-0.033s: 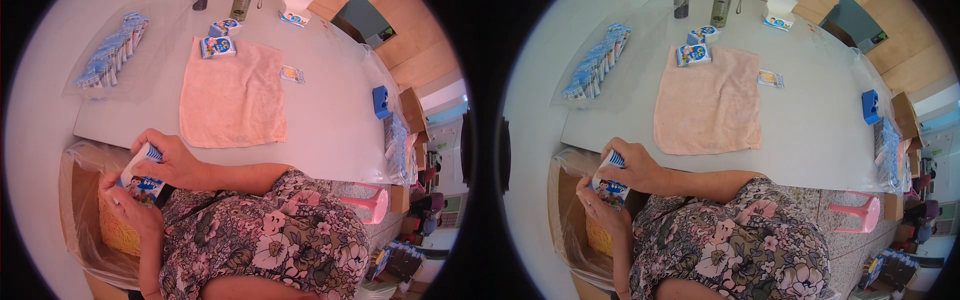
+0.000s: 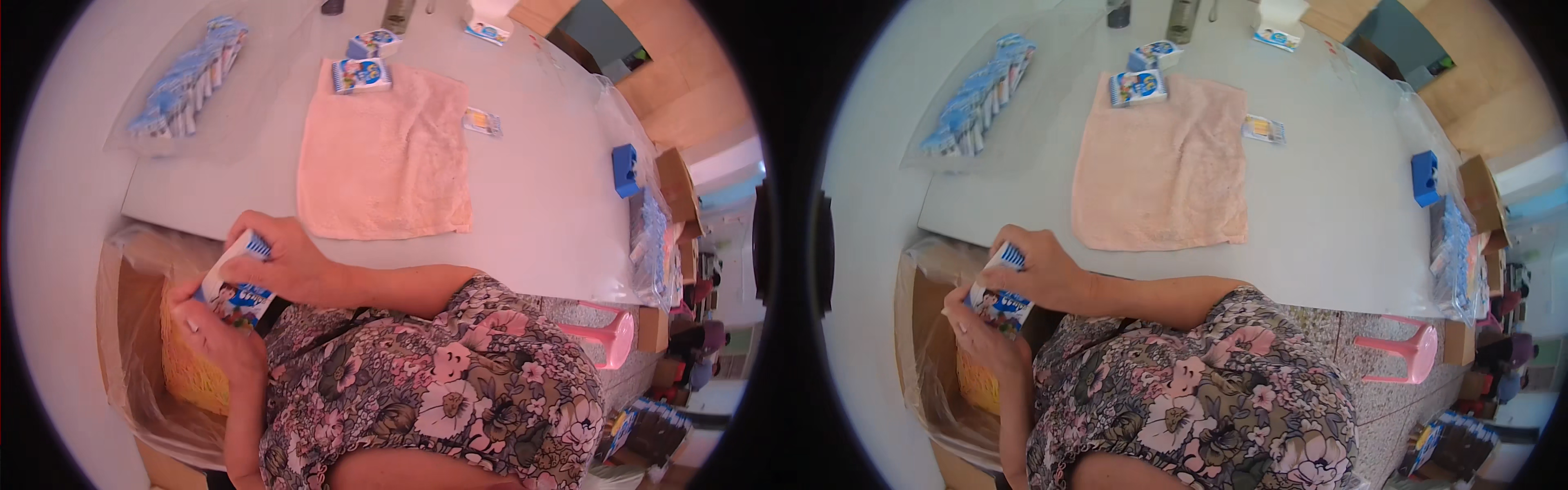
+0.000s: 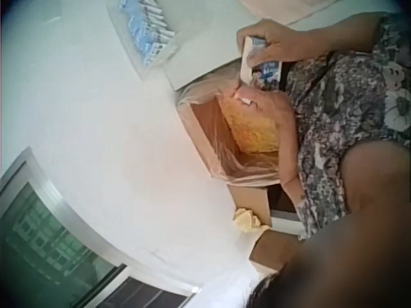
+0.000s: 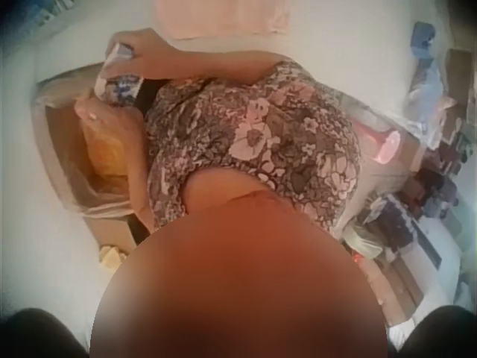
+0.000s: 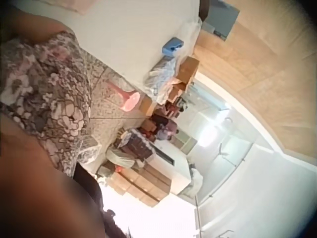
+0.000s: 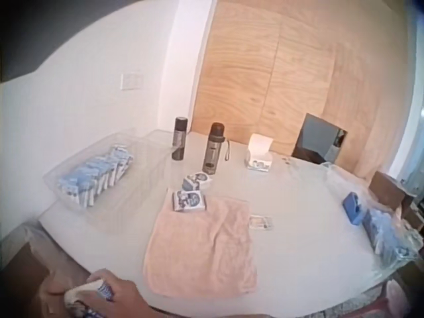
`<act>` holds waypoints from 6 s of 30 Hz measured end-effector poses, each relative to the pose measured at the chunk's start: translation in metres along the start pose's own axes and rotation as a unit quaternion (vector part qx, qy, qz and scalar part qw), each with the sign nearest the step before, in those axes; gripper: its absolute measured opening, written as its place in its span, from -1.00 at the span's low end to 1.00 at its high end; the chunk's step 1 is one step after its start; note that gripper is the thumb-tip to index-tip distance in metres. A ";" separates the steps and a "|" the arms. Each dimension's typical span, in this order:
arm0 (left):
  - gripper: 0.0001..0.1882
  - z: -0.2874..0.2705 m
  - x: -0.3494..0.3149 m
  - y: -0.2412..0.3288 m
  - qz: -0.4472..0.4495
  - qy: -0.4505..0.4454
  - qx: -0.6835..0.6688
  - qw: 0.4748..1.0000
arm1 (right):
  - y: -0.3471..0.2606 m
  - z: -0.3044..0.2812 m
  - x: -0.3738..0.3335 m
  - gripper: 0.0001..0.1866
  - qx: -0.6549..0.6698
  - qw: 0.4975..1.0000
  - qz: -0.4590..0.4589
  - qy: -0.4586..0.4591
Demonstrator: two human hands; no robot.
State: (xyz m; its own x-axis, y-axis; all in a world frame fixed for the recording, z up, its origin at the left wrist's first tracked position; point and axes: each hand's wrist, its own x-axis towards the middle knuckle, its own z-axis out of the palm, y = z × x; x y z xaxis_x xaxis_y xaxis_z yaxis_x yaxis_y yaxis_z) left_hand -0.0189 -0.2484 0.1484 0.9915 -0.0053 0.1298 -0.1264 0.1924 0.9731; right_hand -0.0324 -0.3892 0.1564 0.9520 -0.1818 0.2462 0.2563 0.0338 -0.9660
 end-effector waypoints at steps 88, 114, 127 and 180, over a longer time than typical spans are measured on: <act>-0.59 -0.152 -0.008 0.017 0.008 0.264 -0.162 0.951 | 0.024 0.187 0.026 -0.89 -0.107 0.857 -0.398 -0.311; -0.78 -0.217 -0.083 0.028 -0.045 0.254 -0.113 0.960 | 0.023 0.279 0.016 -0.60 0.028 0.855 0.007 -0.518; -0.60 -0.252 -0.144 0.017 0.127 0.494 0.285 0.812 | 0.008 0.297 -0.051 -0.81 -0.124 0.840 -0.205 -0.487; -0.96 -0.312 -0.245 0.023 -0.031 0.528 0.360 0.769 | 0.047 0.235 -0.039 -0.87 0.071 0.749 0.131 -0.646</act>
State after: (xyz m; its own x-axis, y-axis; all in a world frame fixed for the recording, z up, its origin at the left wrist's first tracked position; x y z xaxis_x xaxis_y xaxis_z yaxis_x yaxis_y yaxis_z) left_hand -0.2556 0.0635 0.0800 0.4203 0.8798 0.2221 0.3152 -0.3711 0.8734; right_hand -0.0184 -0.1498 0.1199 0.3169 0.9484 0.0086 -0.0401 0.0224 -0.9989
